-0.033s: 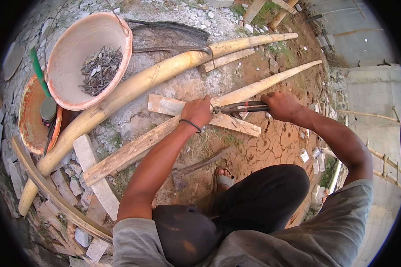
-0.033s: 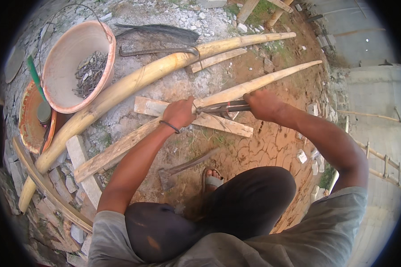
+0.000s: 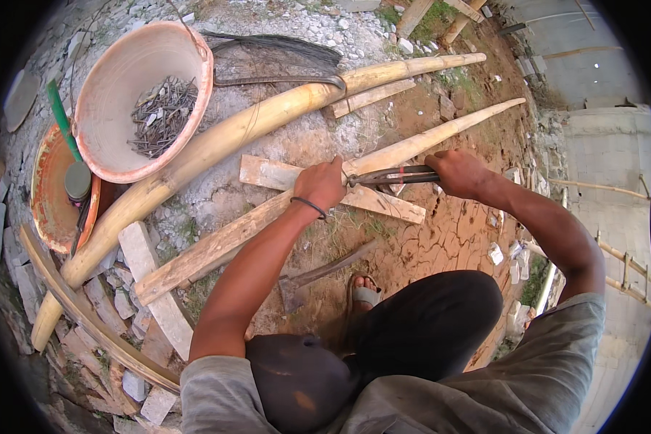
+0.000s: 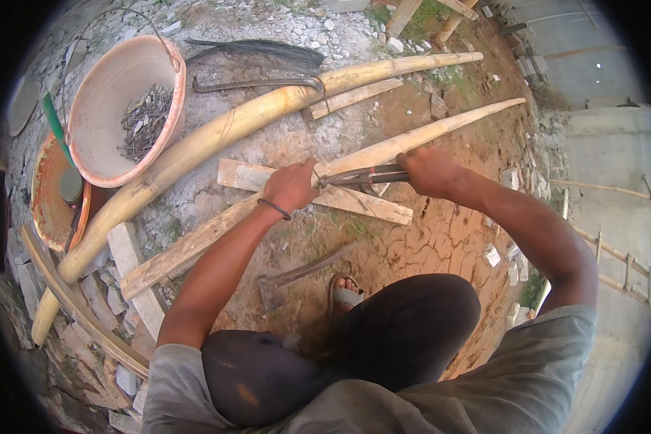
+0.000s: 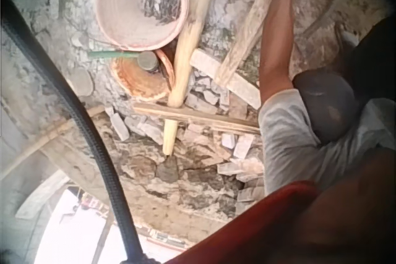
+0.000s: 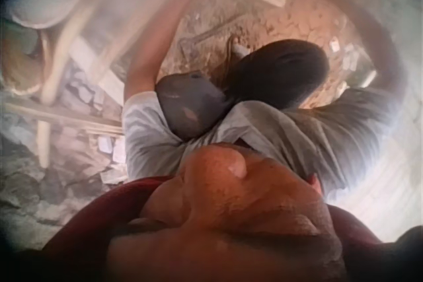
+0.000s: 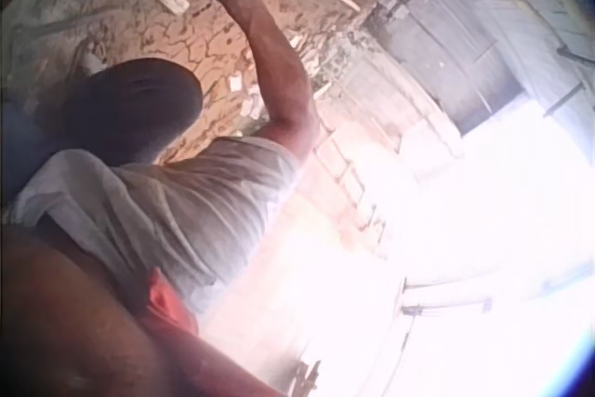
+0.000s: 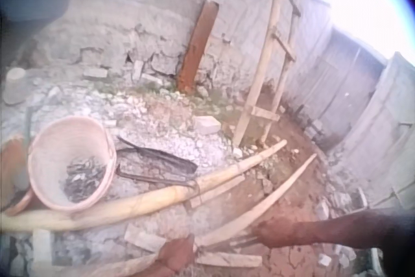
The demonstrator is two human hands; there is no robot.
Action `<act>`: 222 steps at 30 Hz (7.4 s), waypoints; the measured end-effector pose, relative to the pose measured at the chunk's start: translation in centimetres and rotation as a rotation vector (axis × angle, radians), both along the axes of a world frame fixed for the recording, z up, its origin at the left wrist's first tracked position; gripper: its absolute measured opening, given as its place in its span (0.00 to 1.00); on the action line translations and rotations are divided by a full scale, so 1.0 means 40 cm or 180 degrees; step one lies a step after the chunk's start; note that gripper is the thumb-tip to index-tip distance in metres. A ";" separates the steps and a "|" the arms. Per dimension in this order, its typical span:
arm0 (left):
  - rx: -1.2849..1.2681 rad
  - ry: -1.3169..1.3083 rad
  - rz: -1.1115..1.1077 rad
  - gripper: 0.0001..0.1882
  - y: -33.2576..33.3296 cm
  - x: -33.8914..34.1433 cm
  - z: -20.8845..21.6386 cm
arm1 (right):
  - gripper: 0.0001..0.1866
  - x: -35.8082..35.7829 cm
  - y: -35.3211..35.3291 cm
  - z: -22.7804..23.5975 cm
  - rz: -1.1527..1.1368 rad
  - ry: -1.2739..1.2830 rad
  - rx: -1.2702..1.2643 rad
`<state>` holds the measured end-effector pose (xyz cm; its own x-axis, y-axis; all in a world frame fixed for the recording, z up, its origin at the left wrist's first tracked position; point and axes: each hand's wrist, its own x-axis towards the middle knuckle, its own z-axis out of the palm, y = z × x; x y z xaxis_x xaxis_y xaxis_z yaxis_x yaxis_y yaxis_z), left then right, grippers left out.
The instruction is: The person uses a hammer to drive nails into small wooden blocks and bamboo poles. They then use pliers to bend and secure wire around the joints to assemble a bamboo framework.
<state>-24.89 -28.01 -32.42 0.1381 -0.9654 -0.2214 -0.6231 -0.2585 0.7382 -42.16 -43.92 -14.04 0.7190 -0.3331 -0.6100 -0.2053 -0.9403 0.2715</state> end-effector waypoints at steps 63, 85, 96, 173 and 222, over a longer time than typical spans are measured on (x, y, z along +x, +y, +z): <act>0.0002 0.0009 0.0136 0.24 -0.022 0.007 -0.037 | 0.13 0.032 0.267 0.033 0.1164 -0.0418 -0.1574; 0.0073 0.0060 0.0065 0.28 -0.019 0.016 -0.017 | 0.13 0.020 0.171 0.025 0.0829 -0.0244 -0.1400; 0.0044 0.0167 -0.0021 0.25 -0.022 0.023 -0.019 | 0.11 -0.020 0.030 0.017 0.0984 -0.0619 -0.0536; 0.0042 -0.0536 -0.0275 0.34 0.091 0.055 0.031 | 0.25 -0.303 0.154 -0.258 -0.5589 0.0012 0.5778; 0.0204 -0.0269 -0.0141 0.15 0.581 -0.083 0.052 | 0.09 0.293 0.173 -0.339 0.0591 -0.2673 0.1382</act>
